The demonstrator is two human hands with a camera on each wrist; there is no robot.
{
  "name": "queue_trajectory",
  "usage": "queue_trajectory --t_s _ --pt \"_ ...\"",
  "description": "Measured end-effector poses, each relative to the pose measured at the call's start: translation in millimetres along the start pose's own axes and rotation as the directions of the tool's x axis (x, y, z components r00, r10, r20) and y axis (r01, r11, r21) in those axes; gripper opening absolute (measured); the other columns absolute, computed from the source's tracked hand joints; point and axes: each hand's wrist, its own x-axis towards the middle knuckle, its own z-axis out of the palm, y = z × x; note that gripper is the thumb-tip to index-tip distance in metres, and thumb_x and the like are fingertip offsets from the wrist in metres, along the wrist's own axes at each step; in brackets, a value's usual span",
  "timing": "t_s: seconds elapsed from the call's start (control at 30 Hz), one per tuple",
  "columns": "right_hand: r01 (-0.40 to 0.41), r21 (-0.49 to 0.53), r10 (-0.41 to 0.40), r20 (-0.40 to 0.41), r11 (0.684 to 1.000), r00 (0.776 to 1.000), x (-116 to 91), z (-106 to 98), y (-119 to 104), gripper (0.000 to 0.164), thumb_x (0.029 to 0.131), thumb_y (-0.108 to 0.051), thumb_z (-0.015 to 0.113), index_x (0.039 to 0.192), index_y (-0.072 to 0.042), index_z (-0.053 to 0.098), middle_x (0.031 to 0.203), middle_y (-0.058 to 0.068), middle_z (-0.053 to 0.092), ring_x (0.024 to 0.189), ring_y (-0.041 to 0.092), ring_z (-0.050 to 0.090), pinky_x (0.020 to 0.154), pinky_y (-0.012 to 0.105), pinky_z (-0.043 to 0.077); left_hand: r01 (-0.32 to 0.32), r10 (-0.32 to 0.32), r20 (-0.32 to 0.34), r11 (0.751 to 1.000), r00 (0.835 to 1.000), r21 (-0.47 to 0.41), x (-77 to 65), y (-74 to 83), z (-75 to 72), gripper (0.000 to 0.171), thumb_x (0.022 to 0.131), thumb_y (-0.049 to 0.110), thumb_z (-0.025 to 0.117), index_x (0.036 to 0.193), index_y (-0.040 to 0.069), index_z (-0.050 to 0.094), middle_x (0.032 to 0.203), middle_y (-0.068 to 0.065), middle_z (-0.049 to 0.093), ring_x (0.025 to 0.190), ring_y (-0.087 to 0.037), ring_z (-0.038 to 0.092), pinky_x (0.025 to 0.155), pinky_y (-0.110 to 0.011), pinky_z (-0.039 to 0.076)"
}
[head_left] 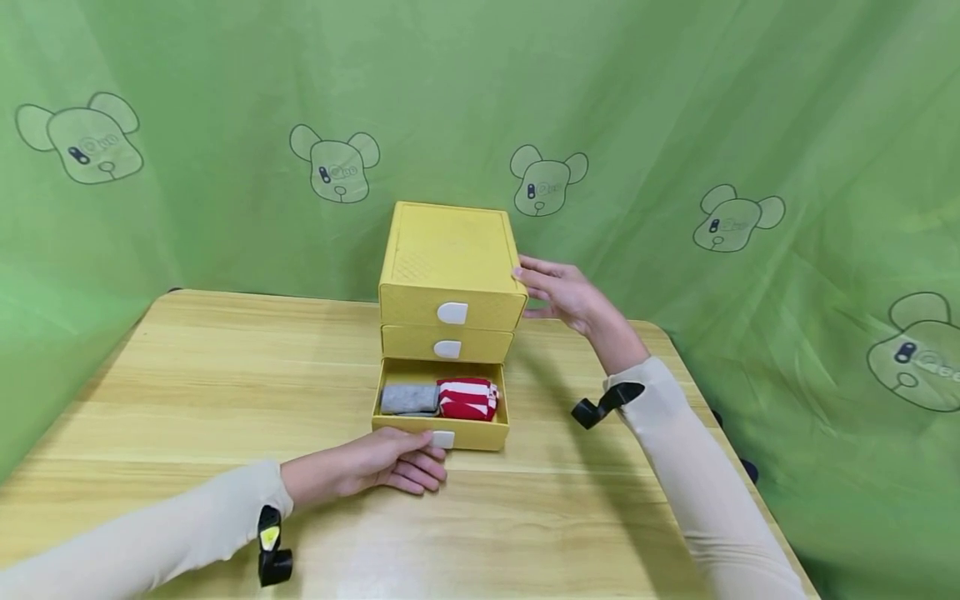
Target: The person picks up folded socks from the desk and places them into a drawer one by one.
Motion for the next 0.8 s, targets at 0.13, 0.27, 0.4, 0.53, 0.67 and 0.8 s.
queue_trajectory --t_s 0.13,0.27,0.4,0.53,0.67,0.8 --pt "0.003 0.004 -0.003 0.008 1.000 1.000 -0.3 -0.2 -0.4 0.065 0.104 -0.026 0.060 0.161 -0.015 0.031 0.164 0.013 0.036 0.148 0.033 0.039 0.110 0.054 0.048 -0.008 0.008 -0.006 1.000 1.000 0.009 6.5 5.4 -3.7 0.052 0.111 0.034 0.041 0.134 -0.011 0.056 0.112 -0.016 0.076 0.093 -0.017 0.075 0.087 -0.033 0.062" --pt "0.003 0.003 -0.003 0.009 1.000 1.000 -0.6 0.0 -0.4 0.065 0.104 -0.026 0.060 0.161 -0.015 0.031 0.163 0.012 0.037 0.147 0.032 0.041 0.110 0.053 0.049 -0.011 0.011 -0.011 1.000 1.000 0.016 13.8 9.7 -6.6 0.052 0.111 0.033 0.040 0.134 -0.011 0.055 0.110 -0.014 0.077 0.093 -0.017 0.075 0.087 -0.033 0.062" --pt "0.000 -0.004 0.000 0.006 1.000 1.000 -0.9 0.4 0.0 0.064 0.104 -0.027 0.060 0.160 -0.016 0.031 0.162 0.013 0.039 0.147 0.032 0.042 0.109 0.053 0.049 -0.010 0.010 -0.020 1.000 1.000 0.027 19.8 12.4 -9.7 0.052 0.111 0.032 0.039 0.135 -0.012 0.054 0.110 -0.014 0.076 0.092 -0.017 0.075 0.088 -0.034 0.062" --pt "-0.002 0.001 0.002 0.003 1.000 1.000 -0.9 0.3 0.0 0.064 0.103 -0.027 0.060 0.160 -0.016 0.032 0.161 0.013 0.040 0.147 0.032 0.042 0.110 0.053 0.049 -0.010 0.011 -0.029 0.999 1.000 0.033 25.3 15.1 -13.2 0.052 0.111 0.031 0.038 0.135 -0.012 0.053 0.111 -0.015 0.076 0.092 -0.017 0.074 0.088 -0.034 0.062" --pt "0.003 0.001 -0.003 0.008 1.000 1.000 -1.4 0.0 -0.9 0.065 0.104 -0.027 0.060 0.160 -0.016 0.031 0.162 0.013 0.040 0.147 0.032 0.042 0.111 0.054 0.048 -0.005 0.006 -0.045 0.999 0.999 0.032 32.3 16.9 -17.6 0.051 0.111 0.030 0.039 0.135 -0.012 0.054 0.110 -0.015 0.076 0.091 -0.017 0.074 0.087 -0.033 0.062" --pt "0.003 0.001 -0.003 0.013 1.000 1.000 -1.4 -0.3 -0.9 0.065 0.104 -0.027 0.060 0.161 -0.015 0.030 0.161 0.014 0.040 0.147 0.032 0.042 0.110 0.053 0.048 0.008 -0.006 -0.065 0.999 0.998 0.033 39.6 17.7 -21.9 0.049 0.111 0.030 0.039 0.134 -0.011 0.055 0.109 -0.014 0.077 0.090 -0.017 0.075 0.086 -0.033 0.062"
